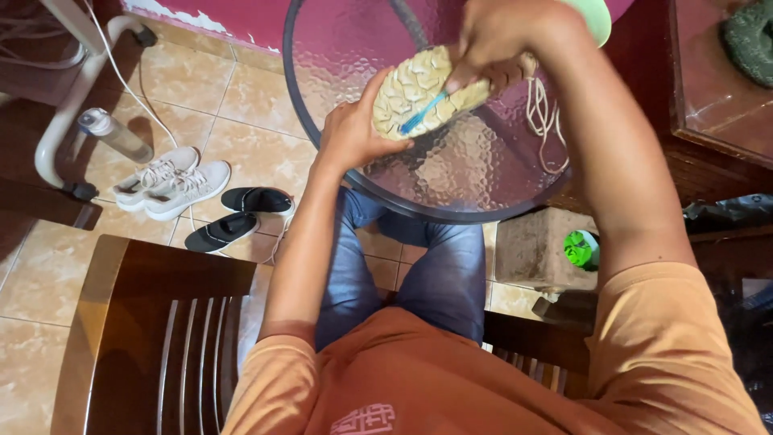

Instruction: Cleaning the sole of a boot using a toothbrush and a bowl of cleaning solution.

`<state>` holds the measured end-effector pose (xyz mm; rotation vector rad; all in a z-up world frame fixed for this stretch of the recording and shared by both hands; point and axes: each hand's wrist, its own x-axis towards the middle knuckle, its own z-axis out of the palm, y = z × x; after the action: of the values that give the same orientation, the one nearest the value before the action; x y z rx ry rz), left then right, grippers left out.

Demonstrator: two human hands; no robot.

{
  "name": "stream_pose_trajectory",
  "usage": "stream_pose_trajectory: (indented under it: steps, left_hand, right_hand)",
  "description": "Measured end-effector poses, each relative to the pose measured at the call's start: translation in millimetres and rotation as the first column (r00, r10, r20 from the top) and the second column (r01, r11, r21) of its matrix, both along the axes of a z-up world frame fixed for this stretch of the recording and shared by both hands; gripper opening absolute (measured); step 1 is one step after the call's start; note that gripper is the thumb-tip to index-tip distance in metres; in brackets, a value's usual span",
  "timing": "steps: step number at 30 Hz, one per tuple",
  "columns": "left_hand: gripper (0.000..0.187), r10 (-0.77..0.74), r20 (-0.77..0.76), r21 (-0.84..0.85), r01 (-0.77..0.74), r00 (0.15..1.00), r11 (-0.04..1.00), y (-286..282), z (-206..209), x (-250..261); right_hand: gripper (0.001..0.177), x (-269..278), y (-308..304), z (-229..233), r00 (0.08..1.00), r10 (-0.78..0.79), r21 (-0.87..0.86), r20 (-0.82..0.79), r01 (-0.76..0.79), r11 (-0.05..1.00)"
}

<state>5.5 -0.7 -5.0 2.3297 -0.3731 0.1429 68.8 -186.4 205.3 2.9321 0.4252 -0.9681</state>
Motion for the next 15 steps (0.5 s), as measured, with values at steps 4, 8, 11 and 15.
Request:
stream_pose_trajectory:
  steps: [4, 8, 11, 15]
  left_hand:
    - [0.111, 0.017, -0.018, -0.005, -0.017, 1.0, 1.0, -1.4, -1.1, -1.6]
    - [0.11, 0.056, -0.023, -0.018, -0.056, 0.998, 0.998, -0.3, 10.2, -9.9]
    - [0.106, 0.146, 0.001, -0.143, -0.144, 0.989, 0.979, 2.0, -6.3, -5.4]
    - [0.099, 0.267, 0.017, -0.375, -0.241, 0.964, 0.895, 2.2, -1.3, -15.5]
  right_hand:
    - [0.046, 44.0, -41.4, -34.5, 0.978, 0.124, 0.076, 0.166, -0.138, 0.987]
    - [0.038, -16.7, -32.4, -37.0, 0.959, 0.14, 0.024, 0.246, -0.15, 0.988]
    - [0.038, -51.0, -77.0, -62.5, 0.871, 0.162, 0.23, 0.464, -0.295, 0.927]
    - [0.03, -104.1, -118.2, -102.2, 0.846, -0.256, 0.668, 0.468, -0.149, 0.729]
